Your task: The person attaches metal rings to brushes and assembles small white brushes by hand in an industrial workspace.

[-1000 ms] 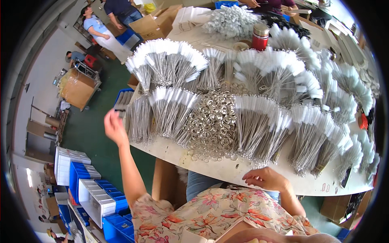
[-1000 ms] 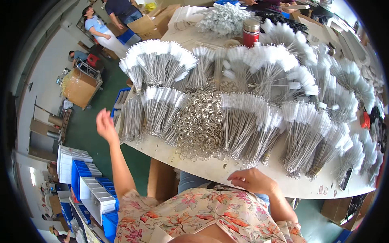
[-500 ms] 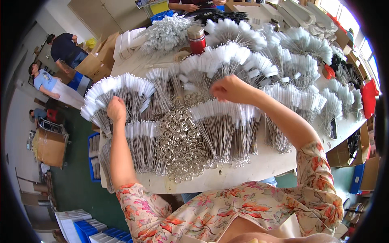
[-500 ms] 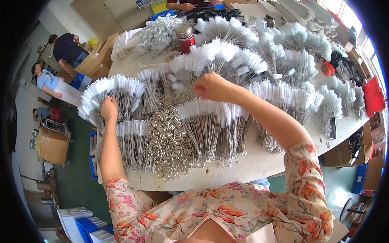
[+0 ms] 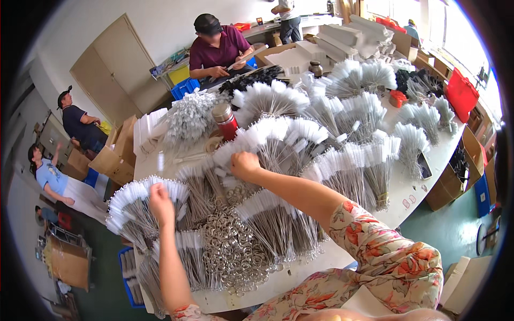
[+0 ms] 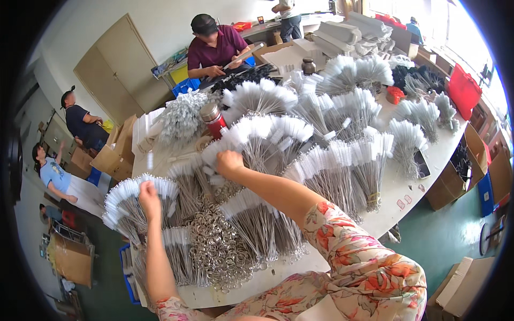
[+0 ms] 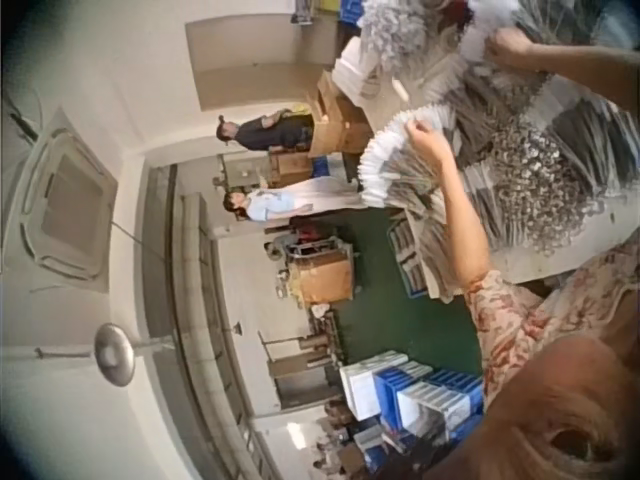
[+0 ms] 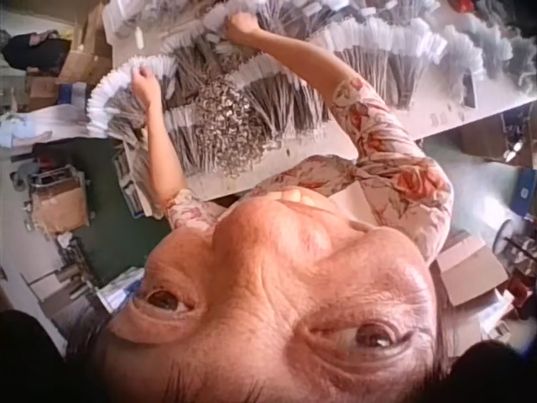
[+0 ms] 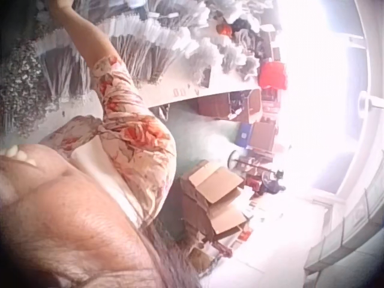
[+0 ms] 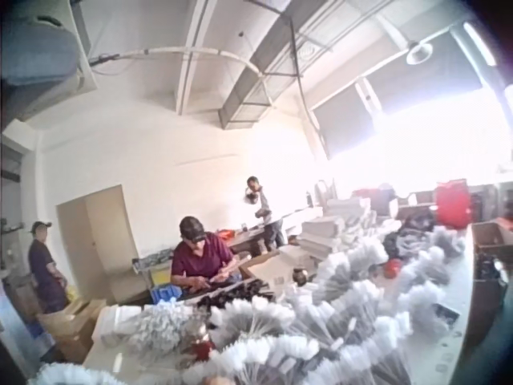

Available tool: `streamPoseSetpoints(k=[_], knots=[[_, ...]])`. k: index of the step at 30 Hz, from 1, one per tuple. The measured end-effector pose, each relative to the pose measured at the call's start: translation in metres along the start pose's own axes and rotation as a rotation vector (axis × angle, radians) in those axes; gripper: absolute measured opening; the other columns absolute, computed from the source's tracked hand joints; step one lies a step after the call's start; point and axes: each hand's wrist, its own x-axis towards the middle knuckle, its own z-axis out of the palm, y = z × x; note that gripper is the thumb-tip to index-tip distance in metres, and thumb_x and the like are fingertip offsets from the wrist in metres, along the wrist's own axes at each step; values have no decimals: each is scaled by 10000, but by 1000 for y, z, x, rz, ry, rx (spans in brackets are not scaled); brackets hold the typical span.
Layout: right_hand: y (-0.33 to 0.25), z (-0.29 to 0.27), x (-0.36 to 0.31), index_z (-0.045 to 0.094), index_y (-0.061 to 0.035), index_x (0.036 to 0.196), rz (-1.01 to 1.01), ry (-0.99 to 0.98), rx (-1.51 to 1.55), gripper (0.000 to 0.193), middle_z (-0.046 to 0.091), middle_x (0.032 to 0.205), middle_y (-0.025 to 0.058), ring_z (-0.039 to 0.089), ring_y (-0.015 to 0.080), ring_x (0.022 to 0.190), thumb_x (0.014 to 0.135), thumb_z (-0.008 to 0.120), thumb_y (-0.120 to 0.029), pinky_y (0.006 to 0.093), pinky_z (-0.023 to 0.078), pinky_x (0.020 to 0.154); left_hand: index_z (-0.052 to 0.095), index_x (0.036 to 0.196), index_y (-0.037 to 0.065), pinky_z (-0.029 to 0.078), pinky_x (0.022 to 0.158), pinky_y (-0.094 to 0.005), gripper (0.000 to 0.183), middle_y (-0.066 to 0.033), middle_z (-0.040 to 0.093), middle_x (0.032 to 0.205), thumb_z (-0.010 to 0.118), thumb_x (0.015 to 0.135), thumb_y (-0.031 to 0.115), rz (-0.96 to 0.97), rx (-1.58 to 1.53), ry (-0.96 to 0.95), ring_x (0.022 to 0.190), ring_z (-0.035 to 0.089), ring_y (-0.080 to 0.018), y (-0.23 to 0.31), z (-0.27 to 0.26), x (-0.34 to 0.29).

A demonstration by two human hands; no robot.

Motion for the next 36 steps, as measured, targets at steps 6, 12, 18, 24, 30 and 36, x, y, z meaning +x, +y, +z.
streamPoseSetpoints(k=[6, 12, 18, 24, 30, 36], knots=[[-14, -37, -18, 618, -86, 727, -7, 155, 393, 199, 635, 725, 149, 620, 328, 712, 665, 601, -275, 422, 493, 657, 643, 724, -3, 462, 661, -427, 315, -200, 623, 710, 627, 755, 311, -106, 437, -412, 705, 609, -365, -3, 76, -21], [20, -186, -22, 540, -14, 824, -234, 398, 955, 179, 592, 634, 120, 580, 199, 588, 789, 516, -188, 354, 468, 572, 603, 725, 11, 469, 652, -404, 196, -153, 640, 703, 584, 754, 204, -125, 350, -505, 696, 618, -316, -22, 70, -8], [190, -238, -5, 650, -98, 808, -8, 388, 17, 261, 637, 767, 138, 613, 325, 744, 783, 482, -295, 401, 485, 703, 537, 704, 13, 457, 622, -322, 146, -94, 633, 646, 577, 775, 134, -260, 72, -501, 615, 587, -185, 6, 58, -9], [239, -197, -11, 665, -92, 734, 106, 107, -118, 140, 648, 756, 125, 624, 293, 742, 653, 623, -198, 388, 493, 679, 475, 1110, 21, 411, 514, -191, 321, -44, 580, 754, 615, 829, 88, -196, -395, -165, 564, 518, -80, 31, 7, -34], [225, -192, -11, 653, -91, 750, 240, 142, -284, 155, 644, 781, 128, 622, 324, 731, 670, 606, -215, 420, 489, 651, 483, 1130, 20, 216, 335, -178, 318, -21, 535, 718, 593, 835, 63, -525, -510, -285, 438, 327, -8, 106, -51, -103], [230, -195, -3, 640, -71, 753, 191, 295, -172, 185, 635, 778, 154, 617, 337, 711, 712, 574, -239, 438, 486, 637, 494, 1167, 17, 226, 351, -168, 324, -5, 485, 726, 562, 858, 82, -611, -600, -296, 451, 317, -7, 126, -73, -141]])
